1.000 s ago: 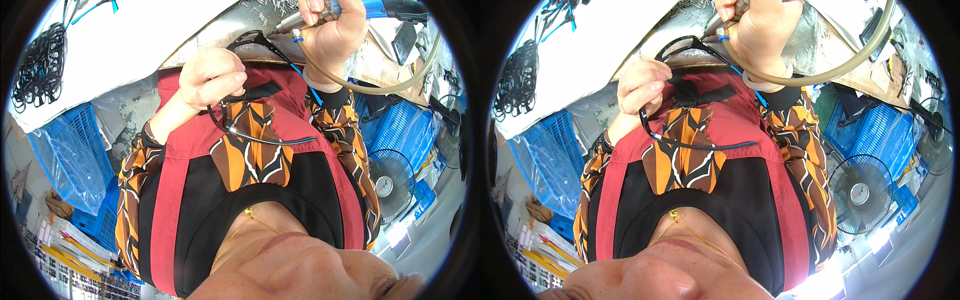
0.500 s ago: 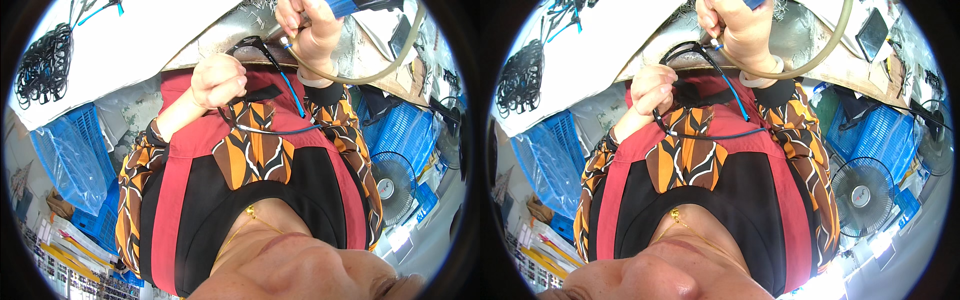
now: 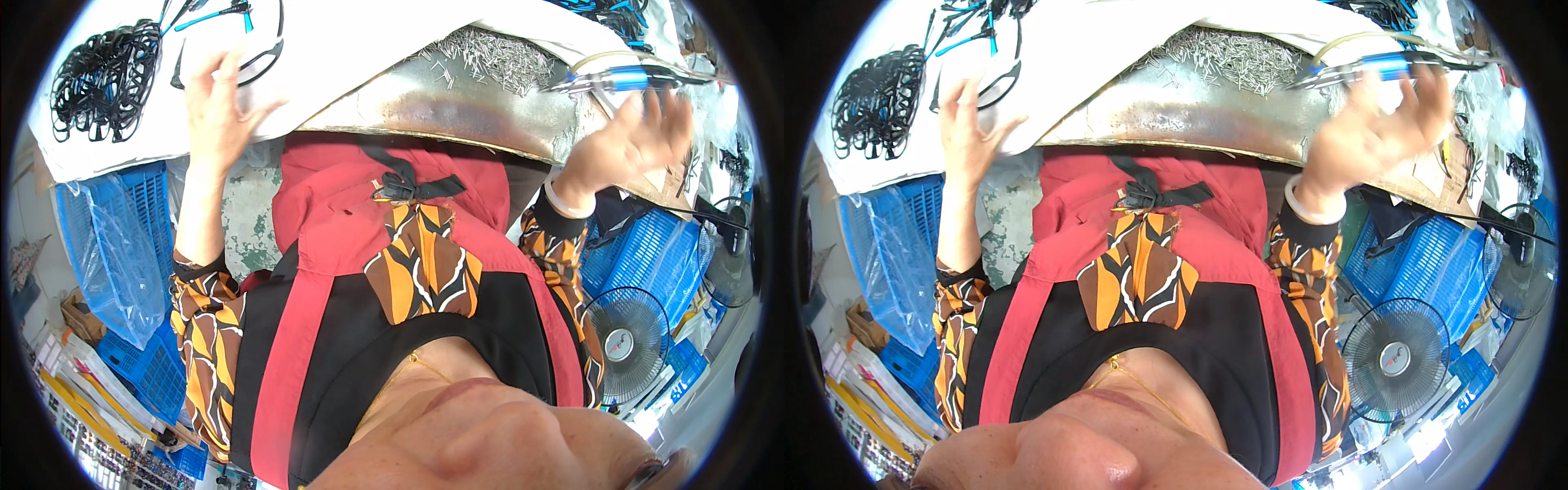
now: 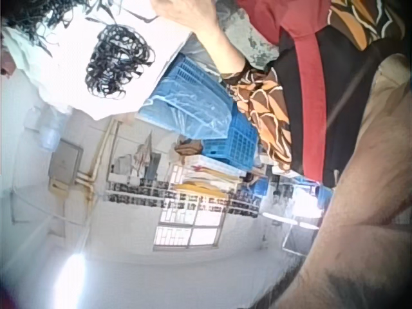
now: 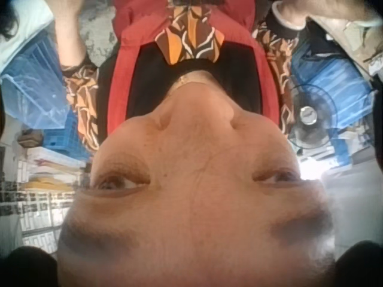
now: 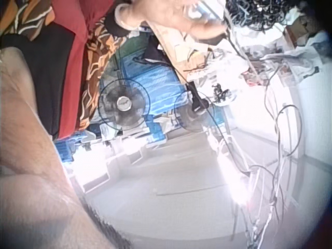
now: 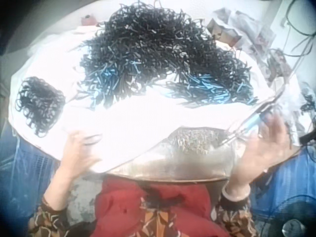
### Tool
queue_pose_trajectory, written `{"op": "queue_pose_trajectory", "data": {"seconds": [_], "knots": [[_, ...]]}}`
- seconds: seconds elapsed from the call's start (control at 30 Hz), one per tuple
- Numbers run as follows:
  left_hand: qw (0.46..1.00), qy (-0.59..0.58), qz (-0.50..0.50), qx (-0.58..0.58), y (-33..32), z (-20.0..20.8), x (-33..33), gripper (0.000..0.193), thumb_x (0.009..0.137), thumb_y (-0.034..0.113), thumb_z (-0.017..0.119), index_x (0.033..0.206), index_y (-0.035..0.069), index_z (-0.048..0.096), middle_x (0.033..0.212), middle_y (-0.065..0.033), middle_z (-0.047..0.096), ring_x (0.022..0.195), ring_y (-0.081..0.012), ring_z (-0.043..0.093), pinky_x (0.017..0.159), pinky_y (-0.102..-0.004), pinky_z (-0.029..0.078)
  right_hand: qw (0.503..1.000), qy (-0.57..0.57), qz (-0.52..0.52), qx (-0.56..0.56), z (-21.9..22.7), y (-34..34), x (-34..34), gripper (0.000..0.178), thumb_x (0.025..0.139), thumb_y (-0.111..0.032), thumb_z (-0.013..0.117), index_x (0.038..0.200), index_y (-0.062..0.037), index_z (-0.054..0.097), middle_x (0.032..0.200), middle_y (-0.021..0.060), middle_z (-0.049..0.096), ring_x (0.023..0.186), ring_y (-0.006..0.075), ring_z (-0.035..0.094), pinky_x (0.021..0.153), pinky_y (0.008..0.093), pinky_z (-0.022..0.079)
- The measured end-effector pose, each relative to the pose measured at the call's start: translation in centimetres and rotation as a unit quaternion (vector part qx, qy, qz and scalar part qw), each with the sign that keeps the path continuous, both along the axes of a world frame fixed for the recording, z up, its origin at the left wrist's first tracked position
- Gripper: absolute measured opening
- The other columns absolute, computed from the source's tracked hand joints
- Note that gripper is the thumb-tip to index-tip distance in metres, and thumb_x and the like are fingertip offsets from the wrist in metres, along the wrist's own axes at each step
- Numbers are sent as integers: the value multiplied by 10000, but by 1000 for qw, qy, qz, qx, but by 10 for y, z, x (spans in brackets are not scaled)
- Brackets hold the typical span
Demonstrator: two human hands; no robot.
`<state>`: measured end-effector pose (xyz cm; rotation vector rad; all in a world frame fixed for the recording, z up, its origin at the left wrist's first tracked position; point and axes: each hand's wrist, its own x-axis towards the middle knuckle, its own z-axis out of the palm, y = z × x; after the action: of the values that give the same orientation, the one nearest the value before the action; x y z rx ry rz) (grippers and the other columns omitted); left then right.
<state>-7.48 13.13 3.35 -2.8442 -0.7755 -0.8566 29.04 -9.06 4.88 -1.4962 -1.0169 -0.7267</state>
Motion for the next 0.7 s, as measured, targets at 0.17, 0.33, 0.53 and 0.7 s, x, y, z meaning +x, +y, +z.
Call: {"op": "queue_pose_trajectory", "data": {"seconds": [0.17, 0.33, 0.53, 0.7], "knots": [[985, 20, -142, 99, 50, 50, 106, 343, 885, 155, 718, 1208, 86, 627, 1137, -132, 649, 1073, -307, 621, 902, -410, 512, 951, -121, 202, -199, 29, 177, 17, 189, 929, -140, 607, 1021, -13, 714, 1014, 187, 725, 1005, 373, 699, 861, 441, 555], [940, 106, -252, 202, 149, 59, 200, 204, 871, 142, 596, 1038, 82, 696, 1070, -68, 664, 1032, -250, 637, 908, -359, 492, 868, -246, 97, -421, -3, 282, 35, 161, 904, -142, 607, 947, -46, 729, 953, 144, 736, 970, 354, 703, 874, 494, 533], [915, 168, -316, 188, 192, 57, 207, 179, 844, 158, 623, 979, 85, 715, 1062, -56, 672, 1044, -242, 637, 935, -377, 488, 866, -254, 139, -407, 12, 237, 51, 142, 913, -134, 576, 960, -34, 665, 900, 166, 701, 912, 389, 693, 829, 530, 518], [928, 180, -298, 132, 180, 66, 216, 169, 851, 180, 666, 980, 78, 707, 1066, -69, 677, 1066, -254, 636, 947, -387, 483, 936, 7, 116, -333, 45, 170, 93, 230, 965, -77, 452, 1108, -24, 623, 1008, 205, 716, 1002, 396, 698, 889, 451, 538]]}}
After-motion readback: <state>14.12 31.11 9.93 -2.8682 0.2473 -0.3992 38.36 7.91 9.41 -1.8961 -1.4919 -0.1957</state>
